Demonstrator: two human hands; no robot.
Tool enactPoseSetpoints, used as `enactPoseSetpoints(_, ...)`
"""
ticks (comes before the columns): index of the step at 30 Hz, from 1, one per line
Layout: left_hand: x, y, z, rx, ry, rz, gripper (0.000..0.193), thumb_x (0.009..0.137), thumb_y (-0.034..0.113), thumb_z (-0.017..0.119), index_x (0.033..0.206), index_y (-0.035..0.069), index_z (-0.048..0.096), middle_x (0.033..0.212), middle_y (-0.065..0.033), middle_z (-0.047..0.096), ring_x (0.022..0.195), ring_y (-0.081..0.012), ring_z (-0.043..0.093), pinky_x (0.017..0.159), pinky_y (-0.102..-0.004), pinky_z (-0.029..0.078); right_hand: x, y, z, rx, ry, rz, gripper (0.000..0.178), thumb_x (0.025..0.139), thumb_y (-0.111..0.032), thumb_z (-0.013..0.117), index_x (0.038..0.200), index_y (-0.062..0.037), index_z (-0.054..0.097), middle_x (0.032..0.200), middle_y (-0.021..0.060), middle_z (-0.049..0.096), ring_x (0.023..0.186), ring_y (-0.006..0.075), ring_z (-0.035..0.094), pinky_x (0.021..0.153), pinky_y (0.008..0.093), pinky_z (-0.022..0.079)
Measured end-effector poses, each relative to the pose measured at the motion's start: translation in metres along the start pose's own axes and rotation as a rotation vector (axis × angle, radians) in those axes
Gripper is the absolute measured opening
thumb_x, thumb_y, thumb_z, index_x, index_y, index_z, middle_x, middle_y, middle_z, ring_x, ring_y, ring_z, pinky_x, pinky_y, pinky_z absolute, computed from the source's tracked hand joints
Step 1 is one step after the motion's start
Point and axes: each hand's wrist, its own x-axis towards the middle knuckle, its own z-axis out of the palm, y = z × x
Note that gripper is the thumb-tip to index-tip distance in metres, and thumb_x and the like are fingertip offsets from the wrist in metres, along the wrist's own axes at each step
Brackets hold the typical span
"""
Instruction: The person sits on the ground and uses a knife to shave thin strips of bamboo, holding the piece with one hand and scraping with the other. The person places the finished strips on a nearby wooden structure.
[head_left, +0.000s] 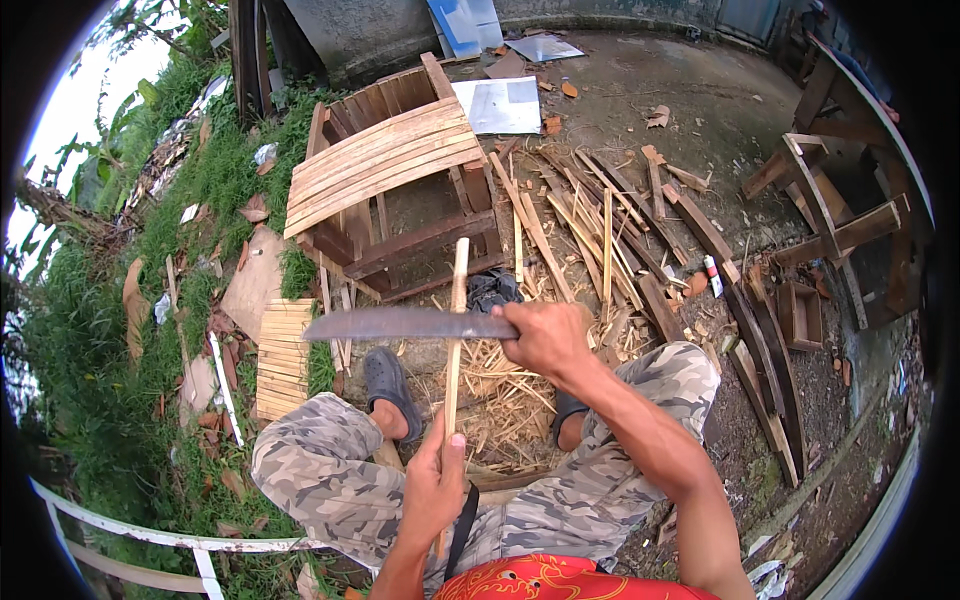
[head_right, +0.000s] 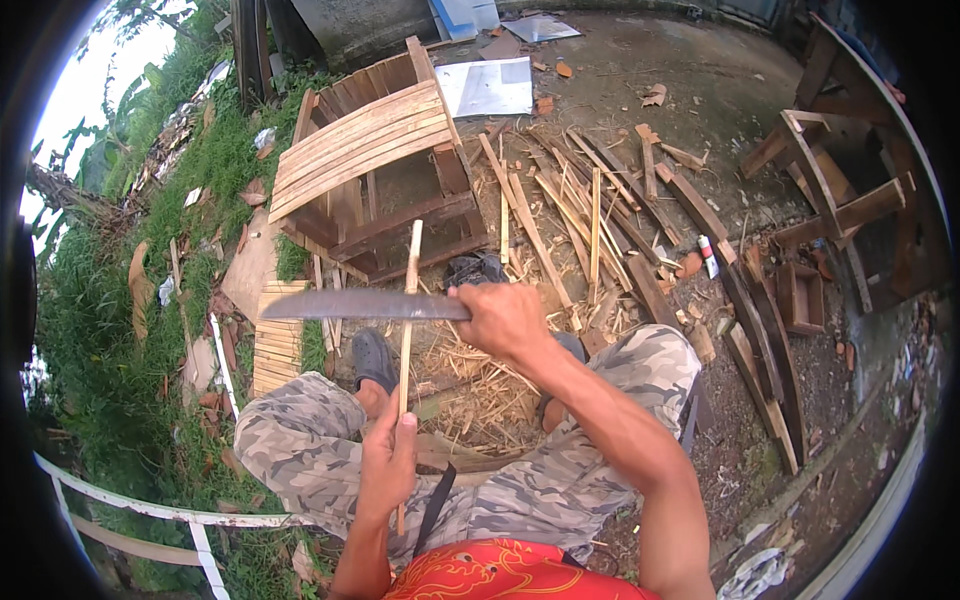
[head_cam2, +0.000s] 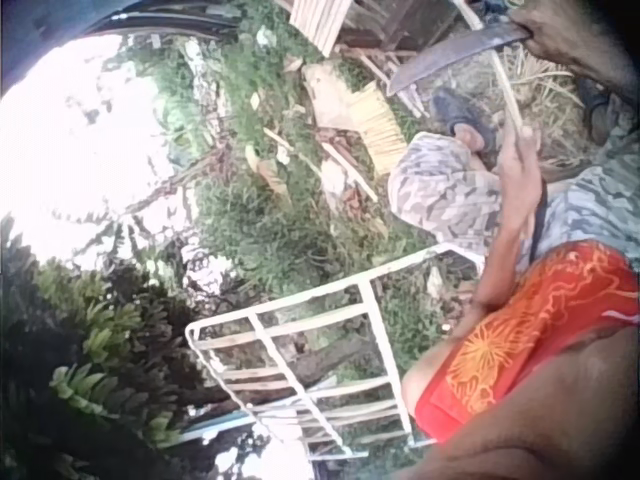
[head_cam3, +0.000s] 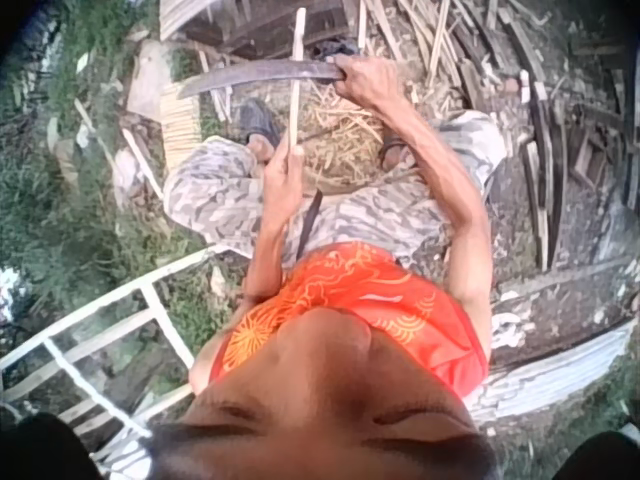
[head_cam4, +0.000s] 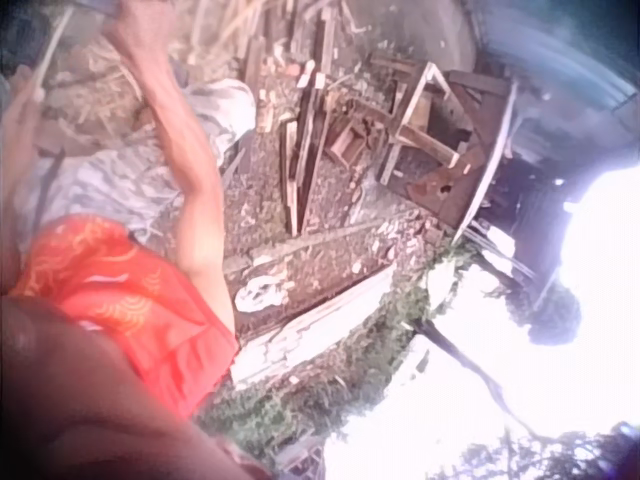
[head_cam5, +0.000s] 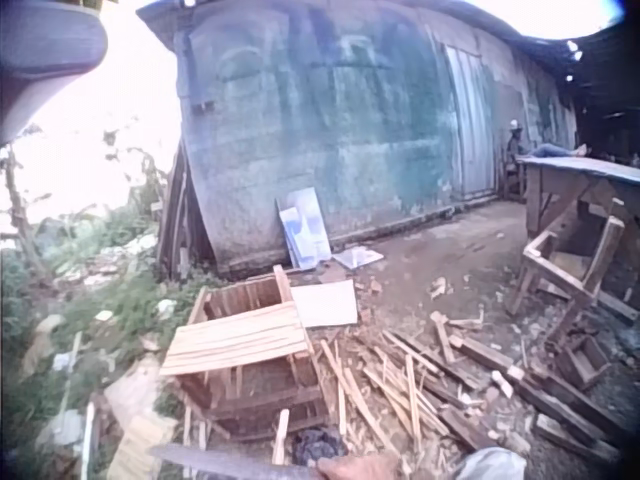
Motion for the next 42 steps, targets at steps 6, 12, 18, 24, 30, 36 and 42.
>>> enactPoseSetpoints(6, -0.001, -0.002, -0.006, 0.073, -0.004, 0.048, 0.052, 0.106, 0.022, 0.049, 0.152, 0.002, 0.038, 0.072, 0.003, 0.043, 0.064, -0.0071, 0.039, 0.057, -0.0246, 0.037, 0.011, -0.001, -0.001, 0.079, -0.151, -0.053, 0.006, 0.076, -0.014, 0.07, 0.08, -0.0161, 0.074, 0.052, 0.0006, 0.059, 0.043, 0.0136, 0.054, 0.041, 0.0349, 0.043)
enactPoseSetpoints(12, -0.003, -0.003, -0.008, 0.023, 0.018, -0.029, 0.05, 0.106, 0.022, 0.049, 0.15, 0.001, 0.041, 0.07, 0.0037, 0.043, 0.063, -0.006, 0.037, 0.055, -0.0247, 0.035, 0.017, -0.004, 0.001, 0.023, -0.482, -0.23, 0.005, 0.076, -0.02, 0.071, 0.078, -0.0224, 0.075, 0.06, -0.002, 0.066, 0.046, 0.0152, 0.058, 0.04, 0.0337, 0.038)
enactPoseSetpoints(18, -0.008, -0.01, -0.01, -0.023, -0.019, -0.084, 0.05, 0.106, 0.021, 0.05, 0.148, -0.003, 0.041, 0.072, 0.0043, 0.043, 0.066, -0.0043, 0.038, 0.056, -0.0234, 0.035, 0.025, 0.009, 0.006, -0.091, -0.553, 0.171, 0.013, 0.082, -0.024, 0.067, 0.09, -0.0216, 0.077, 0.065, 0.0036, 0.07, 0.051, 0.017, 0.063, 0.048, 0.0361, 0.049)
enactPoseSetpoints(24, -0.01, -0.02, -0.014, -0.03, -0.022, -0.082, 0.049, 0.105, 0.02, 0.052, 0.147, -0.005, 0.043, 0.074, 0.0032, 0.045, 0.067, -0.0042, 0.038, 0.056, -0.0231, 0.035, 0.028, 0.022, 0.019, -0.151, -0.258, 0.165, 0.023, 0.079, -0.022, 0.067, 0.098, -0.0289, 0.077, 0.058, 0.0003, 0.065, 0.049, 0.0164, 0.059, 0.046, 0.0372, 0.048)
enactPoseSetpoints(30, -0.011, -0.022, -0.026, -0.056, -0.04, -0.079, 0.047, 0.103, 0.017, 0.056, 0.143, -0.006, 0.047, 0.075, 0.0032, 0.047, 0.069, -0.0042, 0.04, 0.057, -0.0224, 0.037, 0.039, 0.042, 0.019, -0.093, -0.352, 0.213, 0.019, 0.083, -0.024, 0.064, 0.095, -0.017, 0.078, 0.062, 0.0084, 0.066, 0.05, 0.0193, 0.06, 0.049, 0.0386, 0.049)
enactPoseSetpoints(36, -0.008, -0.017, -0.036, -0.155, 0.016, -0.115, 0.046, 0.102, 0.018, 0.06, 0.143, 0.0, 0.049, 0.073, 0.0014, 0.055, 0.059, -0.0038, 0.047, 0.052, -0.0213, 0.04, 0.057, 0.068, -0.002, 0.188, -0.267, 0.783, 0.033, 0.096, -0.03, 0.06, 0.095, -0.0025, 0.077, 0.06, 0.0143, 0.064, 0.052, 0.0208, 0.057, 0.056, 0.0406, 0.044)
enactPoseSetpoints(42, 0.007, -0.01, -0.029, -0.229, -0.014, -0.17, 0.047, 0.101, 0.019, 0.062, 0.144, 0.004, 0.049, 0.077, -0.0025, 0.064, 0.054, -0.006, 0.053, 0.049, -0.0222, 0.044, 0.035, 0.037, 0.001, 0.616, -0.325, 0.659, 0.04, 0.095, -0.044, 0.067, 0.085, -0.0064, 0.072, 0.058, -0.0049, 0.048, 0.055, 0.0083, 0.043, 0.052, 0.0315, 0.032)
